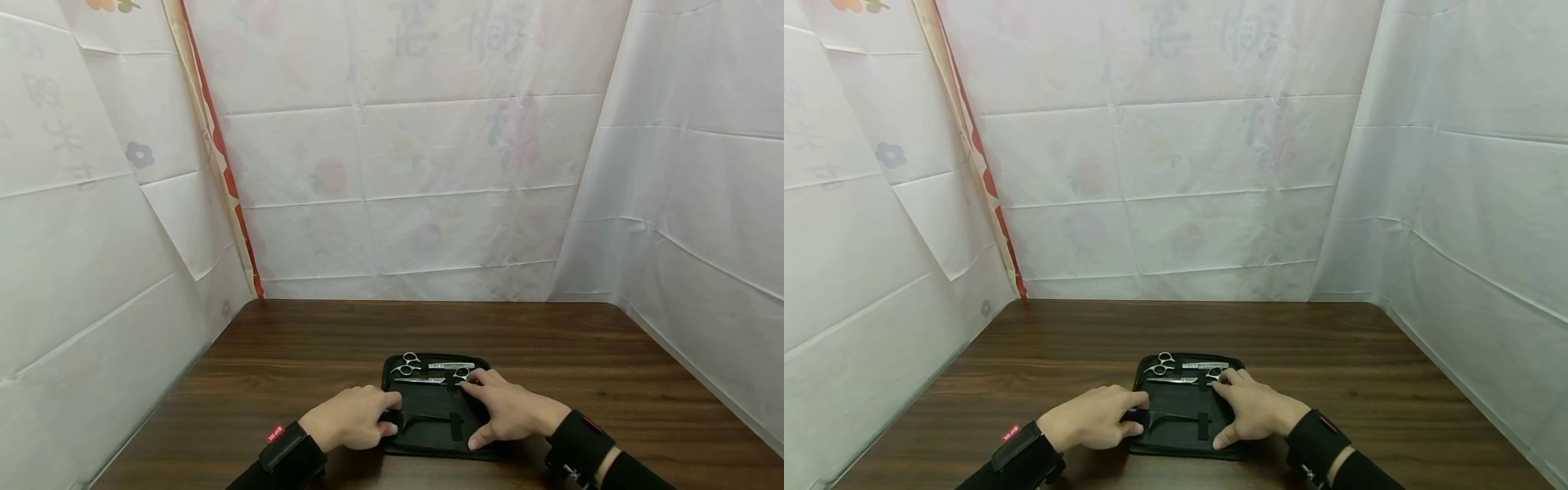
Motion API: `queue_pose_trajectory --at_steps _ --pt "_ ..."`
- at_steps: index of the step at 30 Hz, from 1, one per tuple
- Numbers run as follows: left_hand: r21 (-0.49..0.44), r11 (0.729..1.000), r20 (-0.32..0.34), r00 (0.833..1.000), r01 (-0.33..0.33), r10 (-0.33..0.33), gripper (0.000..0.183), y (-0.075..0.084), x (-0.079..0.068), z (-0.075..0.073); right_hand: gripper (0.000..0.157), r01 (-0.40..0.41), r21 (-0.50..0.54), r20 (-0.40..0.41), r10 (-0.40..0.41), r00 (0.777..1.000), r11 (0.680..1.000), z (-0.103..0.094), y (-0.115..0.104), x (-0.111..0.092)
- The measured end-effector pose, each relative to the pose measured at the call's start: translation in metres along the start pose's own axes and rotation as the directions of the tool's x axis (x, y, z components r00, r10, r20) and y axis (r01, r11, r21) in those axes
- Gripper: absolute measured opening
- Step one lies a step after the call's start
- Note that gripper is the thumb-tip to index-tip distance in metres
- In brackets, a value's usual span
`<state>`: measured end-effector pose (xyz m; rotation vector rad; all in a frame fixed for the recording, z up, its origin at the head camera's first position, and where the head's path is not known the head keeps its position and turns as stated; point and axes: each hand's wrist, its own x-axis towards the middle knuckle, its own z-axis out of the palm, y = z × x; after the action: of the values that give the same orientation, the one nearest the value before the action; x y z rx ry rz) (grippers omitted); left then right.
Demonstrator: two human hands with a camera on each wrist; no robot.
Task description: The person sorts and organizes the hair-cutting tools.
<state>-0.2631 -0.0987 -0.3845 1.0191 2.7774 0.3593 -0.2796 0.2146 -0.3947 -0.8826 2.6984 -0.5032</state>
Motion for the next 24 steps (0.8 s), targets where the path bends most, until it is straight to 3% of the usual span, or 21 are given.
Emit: queue_pose_trajectory --at_steps 13,24 --pt "0.044 0.999 -0.034 0.999 -0.031 0.033 0.024 0.007 0.0021 0.003 0.093 -0.009 0.021 0.01 0.009 1.0 1.0 -0.0001 0.0005 0.0004" --pt "0.015 1.0 0.002 1.0 -0.01 0.01 0.02 0.0026 0.0016 -0.0025 0.093 -0.002 0.028 0.014 0.002 1.0 1.0 0.0006 0.0007 0.0"
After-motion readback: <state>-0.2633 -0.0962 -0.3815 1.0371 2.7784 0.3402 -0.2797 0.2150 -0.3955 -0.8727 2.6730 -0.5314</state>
